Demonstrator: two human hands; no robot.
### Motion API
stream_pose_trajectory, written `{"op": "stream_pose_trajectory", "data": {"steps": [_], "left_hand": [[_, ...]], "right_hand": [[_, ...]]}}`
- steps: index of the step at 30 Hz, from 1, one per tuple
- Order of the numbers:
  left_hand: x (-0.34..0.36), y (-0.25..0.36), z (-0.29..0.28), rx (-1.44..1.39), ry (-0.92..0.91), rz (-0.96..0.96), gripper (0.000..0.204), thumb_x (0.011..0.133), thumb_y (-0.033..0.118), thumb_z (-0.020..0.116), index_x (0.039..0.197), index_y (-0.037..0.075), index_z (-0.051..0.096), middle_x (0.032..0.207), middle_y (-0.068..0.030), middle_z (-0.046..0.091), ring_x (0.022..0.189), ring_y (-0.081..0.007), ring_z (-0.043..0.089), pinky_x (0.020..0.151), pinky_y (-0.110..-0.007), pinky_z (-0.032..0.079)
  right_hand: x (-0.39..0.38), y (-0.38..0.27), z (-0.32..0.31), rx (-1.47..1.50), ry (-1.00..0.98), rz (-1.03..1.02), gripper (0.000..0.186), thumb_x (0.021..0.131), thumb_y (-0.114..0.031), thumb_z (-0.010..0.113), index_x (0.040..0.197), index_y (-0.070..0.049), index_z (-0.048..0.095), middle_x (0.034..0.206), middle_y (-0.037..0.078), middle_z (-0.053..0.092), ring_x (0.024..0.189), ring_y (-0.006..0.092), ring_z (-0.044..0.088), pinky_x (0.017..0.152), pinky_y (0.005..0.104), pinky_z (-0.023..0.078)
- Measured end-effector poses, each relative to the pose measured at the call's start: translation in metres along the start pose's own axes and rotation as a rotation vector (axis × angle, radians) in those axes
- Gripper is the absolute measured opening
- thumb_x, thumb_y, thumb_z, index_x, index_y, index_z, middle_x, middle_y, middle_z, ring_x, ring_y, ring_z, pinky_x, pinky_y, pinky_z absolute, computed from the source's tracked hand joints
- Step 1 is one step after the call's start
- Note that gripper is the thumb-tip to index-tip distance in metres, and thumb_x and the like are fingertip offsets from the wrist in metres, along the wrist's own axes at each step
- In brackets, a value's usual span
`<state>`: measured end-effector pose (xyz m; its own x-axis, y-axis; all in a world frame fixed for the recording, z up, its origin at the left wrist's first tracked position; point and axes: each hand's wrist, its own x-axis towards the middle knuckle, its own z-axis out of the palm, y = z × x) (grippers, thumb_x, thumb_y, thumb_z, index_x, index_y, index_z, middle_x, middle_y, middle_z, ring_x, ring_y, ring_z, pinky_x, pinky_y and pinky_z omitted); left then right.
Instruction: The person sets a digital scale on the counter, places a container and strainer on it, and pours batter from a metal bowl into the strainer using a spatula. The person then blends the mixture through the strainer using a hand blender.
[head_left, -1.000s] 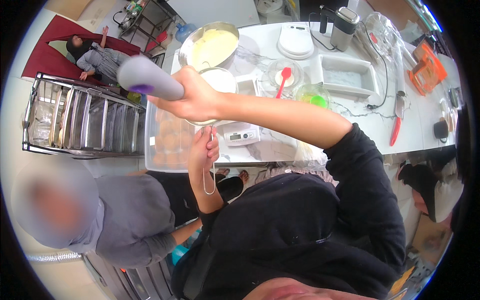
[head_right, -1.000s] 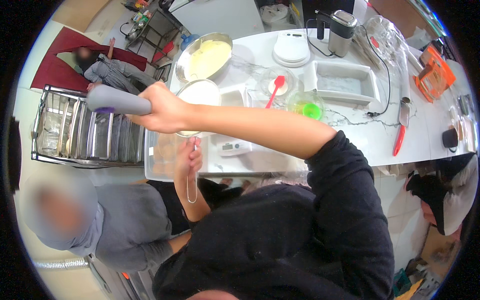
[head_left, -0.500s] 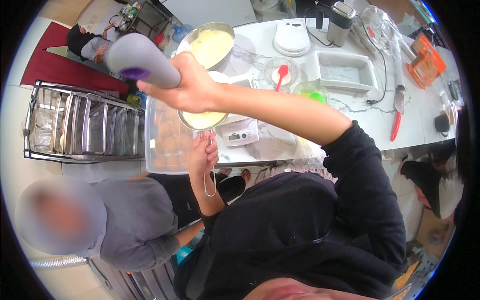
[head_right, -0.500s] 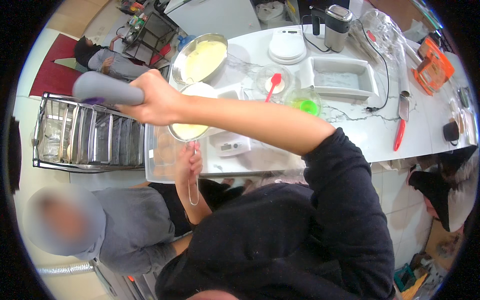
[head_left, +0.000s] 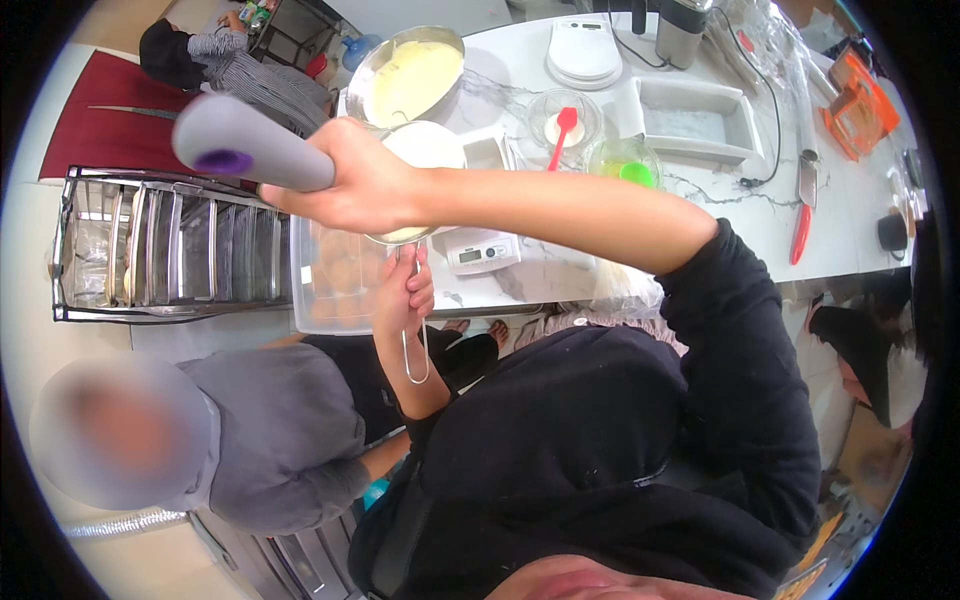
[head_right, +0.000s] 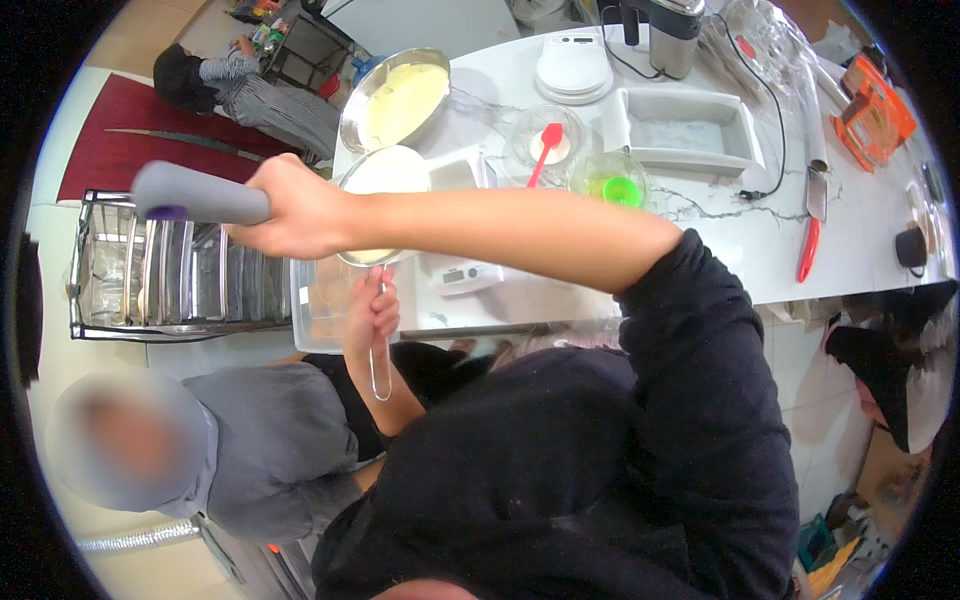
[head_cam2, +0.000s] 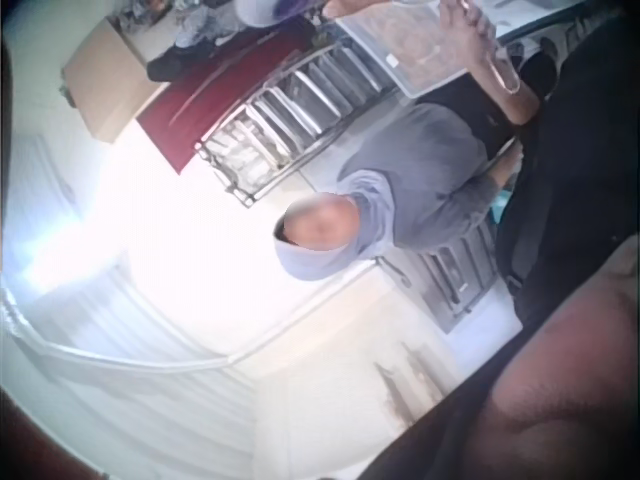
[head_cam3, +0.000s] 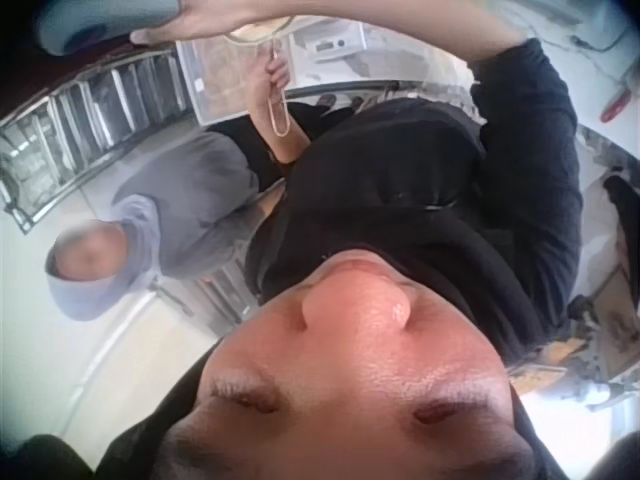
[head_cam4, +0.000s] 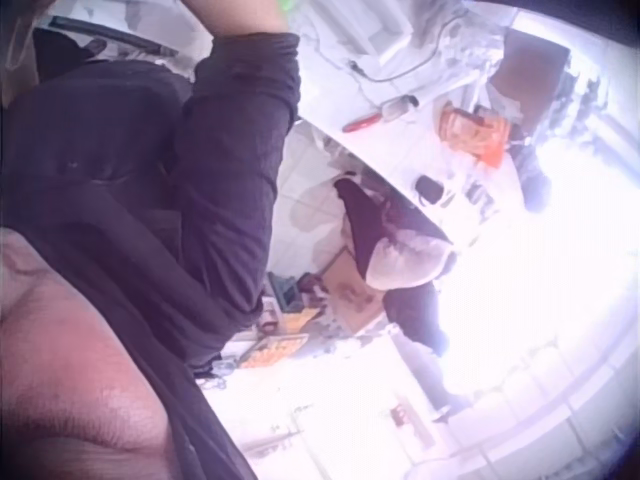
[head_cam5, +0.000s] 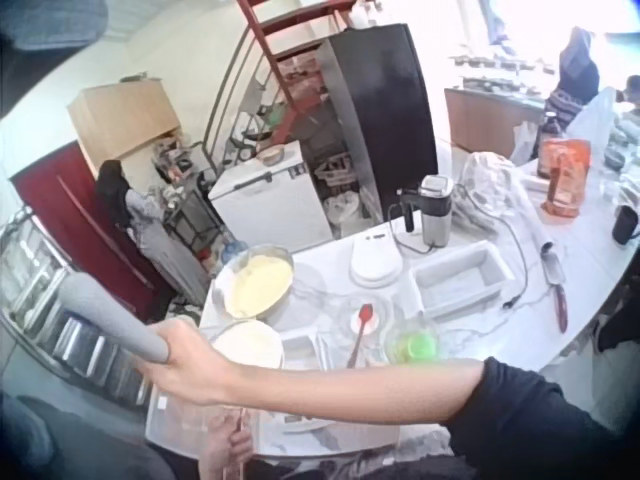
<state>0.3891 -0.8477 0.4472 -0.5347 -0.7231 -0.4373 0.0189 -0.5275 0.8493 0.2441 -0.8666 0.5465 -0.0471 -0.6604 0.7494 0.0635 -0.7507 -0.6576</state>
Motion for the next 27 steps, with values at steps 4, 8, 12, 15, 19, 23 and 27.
{"op": "stream_pose_trajectory", "data": {"steps": [4,8,12,15,19,23,27], "left_hand": [[-0.001,-0.001,-0.003,0.000,0.026,0.009,0.020,0.086,0.027,0.039,0.079,0.009,0.040,0.048,0.0060,0.031,0.033,-0.0021,0.028,0.028,-0.015,0.024],[-0.005,0.001,-0.003,-0.012,0.032,0.024,0.020,0.087,0.027,0.039,0.078,0.009,0.040,0.048,0.0060,0.031,0.033,-0.0021,0.028,0.028,-0.015,0.025],[-0.008,0.002,0.002,-0.034,0.011,0.018,0.020,0.087,0.027,0.039,0.078,0.009,0.040,0.048,0.0059,0.031,0.033,-0.0022,0.028,0.028,-0.015,0.025],[-0.007,0.001,0.005,0.024,0.026,-0.004,0.020,0.086,0.027,0.039,0.078,0.009,0.040,0.048,0.0058,0.031,0.033,-0.0022,0.028,0.028,-0.015,0.025],[-0.007,-0.006,-0.001,-0.005,0.023,0.005,0.020,0.087,0.027,0.038,0.077,0.009,0.040,0.048,0.0059,0.030,0.033,-0.0020,0.028,0.028,-0.015,0.025],[-0.008,-0.006,-0.003,-0.026,-0.028,0.013,0.020,0.087,0.027,0.038,0.077,0.009,0.040,0.048,0.0061,0.030,0.033,-0.0018,0.027,0.028,-0.015,0.025],[-0.009,-0.010,-0.007,-0.065,-0.039,-0.005,0.020,0.087,0.027,0.038,0.077,0.009,0.040,0.047,0.0064,0.029,0.032,-0.0014,0.026,0.028,-0.015,0.025]], "right_hand": [[0.013,0.004,-0.009,0.036,0.080,0.056,0.028,0.072,-0.020,0.058,0.055,0.001,0.049,0.043,0.002,0.043,0.042,0.0061,0.039,0.039,0.0252,0.033],[0.034,-0.028,-0.021,0.035,0.242,0.002,0.028,0.068,-0.017,0.056,0.052,0.004,0.047,0.040,0.010,0.041,0.038,0.0126,0.041,0.042,0.0293,0.038],[0.019,0.008,-0.023,-0.020,0.292,0.127,0.029,0.070,-0.018,0.056,0.052,0.004,0.047,0.040,0.006,0.041,0.040,0.0110,0.039,0.042,0.0289,0.037],[0.015,0.008,-0.019,0.056,0.288,0.158,0.030,0.070,-0.018,0.055,0.051,0.003,0.046,0.042,0.005,0.041,0.039,0.0114,0.038,0.041,0.0276,0.035],[0.041,-0.025,-0.022,0.220,0.267,0.075,0.027,0.067,-0.016,0.056,0.051,0.003,0.046,0.044,0.004,0.044,0.042,0.0087,0.040,0.043,0.0275,0.036],[0.052,-0.039,-0.026,0.209,0.307,-0.103,0.025,0.067,-0.015,0.056,0.051,0.002,0.048,0.044,0.004,0.045,0.042,0.0090,0.040,0.042,0.0267,0.037],[0.055,-0.040,-0.028,0.112,0.321,-0.077,0.025,0.067,-0.015,0.056,0.053,0.004,0.048,0.045,0.006,0.045,0.043,0.0112,0.040,0.047,0.0268,0.039]]}}
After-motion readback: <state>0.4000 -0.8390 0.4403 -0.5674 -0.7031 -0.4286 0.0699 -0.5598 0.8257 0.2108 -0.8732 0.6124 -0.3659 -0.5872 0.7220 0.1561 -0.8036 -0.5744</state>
